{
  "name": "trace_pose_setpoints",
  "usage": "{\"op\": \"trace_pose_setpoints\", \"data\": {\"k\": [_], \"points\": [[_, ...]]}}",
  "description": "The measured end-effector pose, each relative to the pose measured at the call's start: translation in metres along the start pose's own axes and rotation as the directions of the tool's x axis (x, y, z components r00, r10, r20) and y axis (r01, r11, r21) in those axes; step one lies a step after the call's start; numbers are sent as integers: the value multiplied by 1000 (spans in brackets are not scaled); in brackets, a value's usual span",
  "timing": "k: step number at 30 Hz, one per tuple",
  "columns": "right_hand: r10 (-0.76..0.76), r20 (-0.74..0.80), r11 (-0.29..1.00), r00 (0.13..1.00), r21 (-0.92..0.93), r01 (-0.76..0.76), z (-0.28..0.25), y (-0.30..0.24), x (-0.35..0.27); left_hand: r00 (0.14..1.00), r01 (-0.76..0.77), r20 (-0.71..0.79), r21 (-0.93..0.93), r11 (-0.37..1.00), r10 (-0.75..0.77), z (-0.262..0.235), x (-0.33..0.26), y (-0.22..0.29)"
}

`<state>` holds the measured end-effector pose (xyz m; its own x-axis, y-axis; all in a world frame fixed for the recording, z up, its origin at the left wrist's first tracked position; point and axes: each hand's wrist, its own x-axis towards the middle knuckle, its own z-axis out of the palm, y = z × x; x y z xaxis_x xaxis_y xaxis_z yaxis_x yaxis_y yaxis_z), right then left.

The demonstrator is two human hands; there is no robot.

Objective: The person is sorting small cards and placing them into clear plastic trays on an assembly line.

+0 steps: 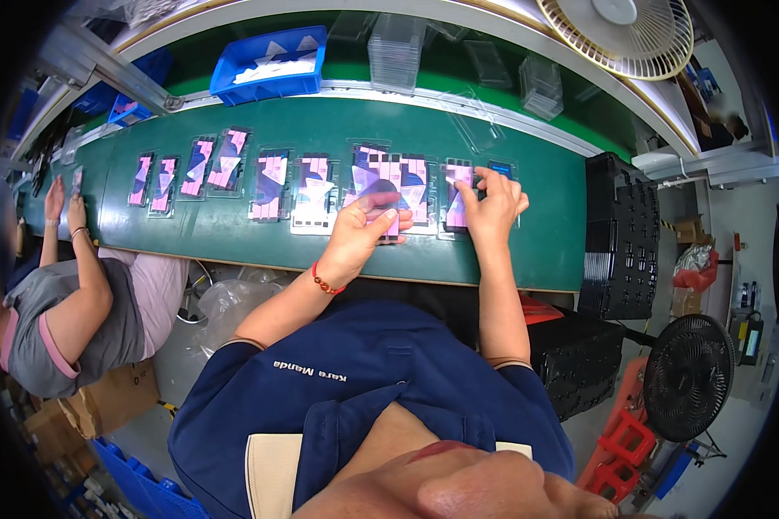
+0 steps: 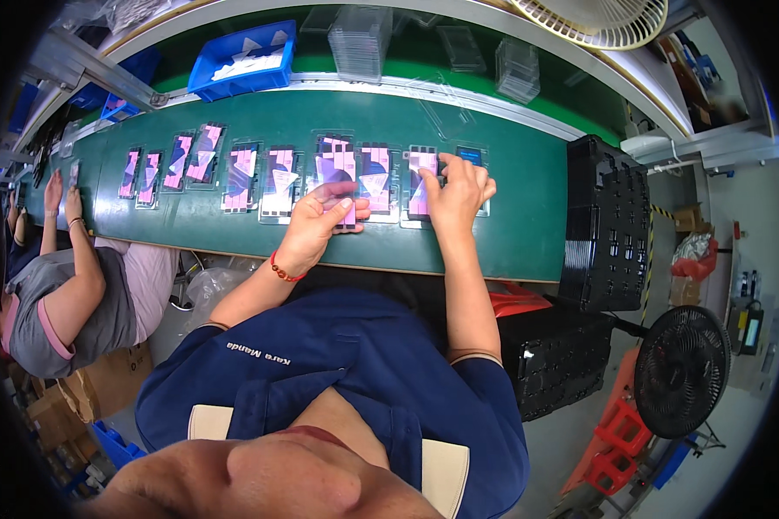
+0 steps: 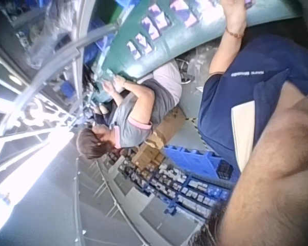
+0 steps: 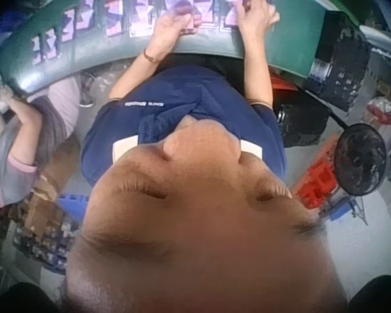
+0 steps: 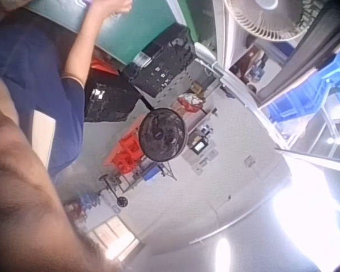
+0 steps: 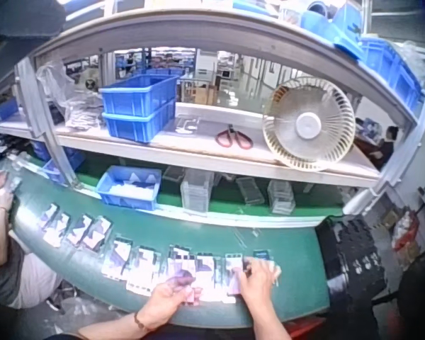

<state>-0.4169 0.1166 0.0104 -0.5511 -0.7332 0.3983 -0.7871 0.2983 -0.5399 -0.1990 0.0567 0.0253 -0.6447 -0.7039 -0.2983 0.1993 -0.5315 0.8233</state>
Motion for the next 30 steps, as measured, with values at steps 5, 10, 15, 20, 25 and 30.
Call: {"op": "trace_pose_setpoints", "data": {"k": [5, 10, 15, 20, 25, 30], "points": [[-123, -163, 989, 979, -102, 107, -12, -30, -13, 999, -1, -37, 30, 1000, 2, 5, 3, -5], [-25, 119, 787, 993, 615, -54, -3, -48, -33, 992, -18, 129, 35, 999, 13, 22, 10, -22], [265, 16, 714, 964, 669, -207, -24, 16, 3, 878, -451, 104, 501, 738, 467, 18, -10, -18], [216, 29, 964, 976, 151, -218, -30, 62, 13, 603, -515, 338, 857, 29, 723, -11, -26, -10], [-135, 47, 986, 990, 106, 129, -41, 43, -2, 655, -101, 132, 991, -87, 744, -34, -40, -15], [-391, 357, 914, 848, 42, 404, -59, 32, -11, 731, 62, -42, 998, -5, 681, -41, -32, -12]]}}
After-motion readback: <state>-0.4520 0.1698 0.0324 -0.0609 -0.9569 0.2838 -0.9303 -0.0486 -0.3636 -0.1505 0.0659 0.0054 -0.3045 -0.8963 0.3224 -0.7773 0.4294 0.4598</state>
